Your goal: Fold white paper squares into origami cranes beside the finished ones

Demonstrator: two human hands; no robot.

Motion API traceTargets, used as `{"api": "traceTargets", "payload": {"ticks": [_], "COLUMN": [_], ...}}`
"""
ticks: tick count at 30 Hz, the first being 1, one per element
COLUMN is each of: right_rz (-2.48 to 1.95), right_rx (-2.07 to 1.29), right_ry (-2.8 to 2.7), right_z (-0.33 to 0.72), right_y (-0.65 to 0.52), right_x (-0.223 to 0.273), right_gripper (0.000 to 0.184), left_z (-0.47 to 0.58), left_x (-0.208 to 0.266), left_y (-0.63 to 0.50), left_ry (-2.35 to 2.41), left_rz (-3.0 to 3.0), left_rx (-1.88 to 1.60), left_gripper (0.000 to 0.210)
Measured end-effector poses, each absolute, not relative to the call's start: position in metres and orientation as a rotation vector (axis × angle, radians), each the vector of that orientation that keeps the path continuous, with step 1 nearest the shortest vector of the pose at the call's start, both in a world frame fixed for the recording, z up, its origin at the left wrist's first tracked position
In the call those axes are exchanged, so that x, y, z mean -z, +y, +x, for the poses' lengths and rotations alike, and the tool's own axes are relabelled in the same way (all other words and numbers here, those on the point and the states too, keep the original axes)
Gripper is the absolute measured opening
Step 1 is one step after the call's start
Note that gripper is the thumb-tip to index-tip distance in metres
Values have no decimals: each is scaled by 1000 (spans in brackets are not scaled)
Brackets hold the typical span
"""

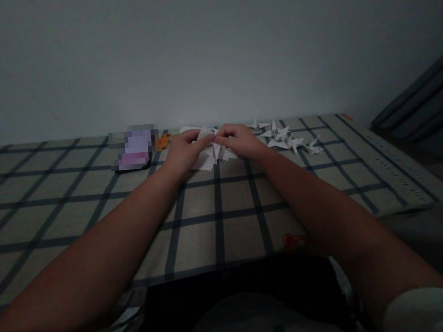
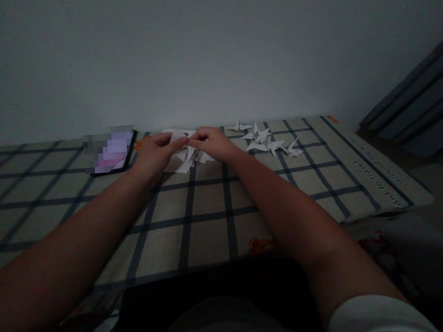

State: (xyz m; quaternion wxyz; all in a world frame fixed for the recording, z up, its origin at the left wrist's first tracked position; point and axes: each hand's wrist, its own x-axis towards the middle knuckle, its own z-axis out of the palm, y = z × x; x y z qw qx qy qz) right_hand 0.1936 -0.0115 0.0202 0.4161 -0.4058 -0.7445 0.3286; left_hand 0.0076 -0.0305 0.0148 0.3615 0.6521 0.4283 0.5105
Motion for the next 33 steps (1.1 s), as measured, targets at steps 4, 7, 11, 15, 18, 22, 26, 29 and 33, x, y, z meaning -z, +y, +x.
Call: {"api": "traceTargets", "payload": {"ticks": [4,7,11,15,18,22,26,29,33], "right_rz": [-1001,-1002,-993,-950,-930,-898,-872,-842,-800], "right_rx": [-852,-884,-858,-850,-821,-816,-798,-778,-752], "right_ry": [-1886,-1887,-1911,-1951,-1982,-2040,-2063,-2070,-2089], "right_z": [193,194,195,195,195,197,197,197,197], "right_y": [-10,-10,-11,-10,-7,-3,-2,-1,0], "right_x": [-19,-18,-18,-18,-16,-13,-10,-8,-7], "right_gripper": [18,21,25,27,27,32,35,35,33], "left_z": [8,9,11,11,9,8,8,8,8], "left_x": [-16,-17,-17,-17,-16,-15,-16,-15,-13], "left_y": [-33,-33,-33,-32,-31,-29,-30,-30,-28], "left_ry": [1124,1124,1137,1118,1134,1145,1134,1130,1128], "left_rz": [1599,1531,1501,1482,1475,1484,1475,1477,1454], "left_rx": [-1312,-1307,-1327,-1417,-1425,-1425,-1422,-1426,-1428], "left_gripper": [30,30,33,35,34,33,33,33,32]}}
